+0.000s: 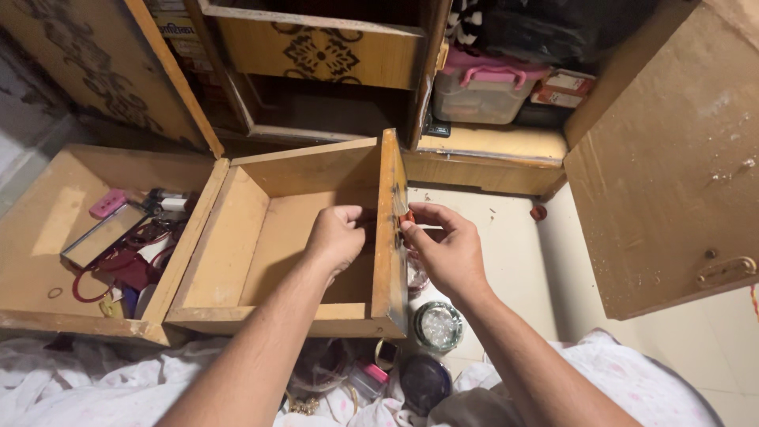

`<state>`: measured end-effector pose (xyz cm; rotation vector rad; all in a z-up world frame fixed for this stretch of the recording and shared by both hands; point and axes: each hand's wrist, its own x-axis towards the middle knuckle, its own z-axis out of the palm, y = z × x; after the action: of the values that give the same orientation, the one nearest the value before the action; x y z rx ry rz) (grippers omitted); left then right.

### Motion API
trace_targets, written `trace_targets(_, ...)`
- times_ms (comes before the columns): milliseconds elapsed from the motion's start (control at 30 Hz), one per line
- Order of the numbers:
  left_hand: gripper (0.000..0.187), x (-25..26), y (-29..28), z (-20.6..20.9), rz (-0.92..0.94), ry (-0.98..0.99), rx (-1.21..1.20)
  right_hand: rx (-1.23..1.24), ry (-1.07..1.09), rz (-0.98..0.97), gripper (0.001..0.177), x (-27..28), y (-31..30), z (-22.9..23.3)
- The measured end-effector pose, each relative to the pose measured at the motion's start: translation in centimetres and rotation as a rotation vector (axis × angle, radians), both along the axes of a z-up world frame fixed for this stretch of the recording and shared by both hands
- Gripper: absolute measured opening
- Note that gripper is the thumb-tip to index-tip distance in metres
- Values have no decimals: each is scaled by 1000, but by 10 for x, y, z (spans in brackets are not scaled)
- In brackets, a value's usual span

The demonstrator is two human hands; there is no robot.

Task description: The person removes a wooden drawer from a cabinet, then uses a screwdriver to tighten screws on the drawer front. They reinsert the drawer and place small items inside it.

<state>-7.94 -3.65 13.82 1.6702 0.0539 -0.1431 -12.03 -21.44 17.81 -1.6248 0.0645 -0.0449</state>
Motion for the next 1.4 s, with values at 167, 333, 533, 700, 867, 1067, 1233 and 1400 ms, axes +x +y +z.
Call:
trace_targets(167, 25, 5, 6, -9, 139, 144, 213, -71, 4, -5, 30, -1, 0, 2)
trace_targets(333, 19, 1, 11, 3, 62, 36, 247, -20, 68, -12, 31, 0, 2, 6)
trace_targets(533, 79, -10, 5, 45, 67, 138, 302, -19, 15, -8, 30, 1, 0, 7)
trace_targets(700, 85, -21, -5, 71, -55, 128, 530, 27, 7, -4, 29, 0, 0, 4)
trace_targets(867, 68, -22, -20, 69, -14, 54, 614, 26, 76, -9, 28, 4, -10, 4)
trace_targets(1067, 61, -17, -26, 54, 11, 32, 457, 15, 47, 85, 31, 6, -13, 7)
trace_targets(1233, 59, -15, -24, 49, -28, 113, 288, -58, 80, 50, 32, 3, -12, 11)
trace_targets(1400, 60, -17, -29, 53, -3, 121, 329, -75, 32, 86, 31, 5, -16, 14)
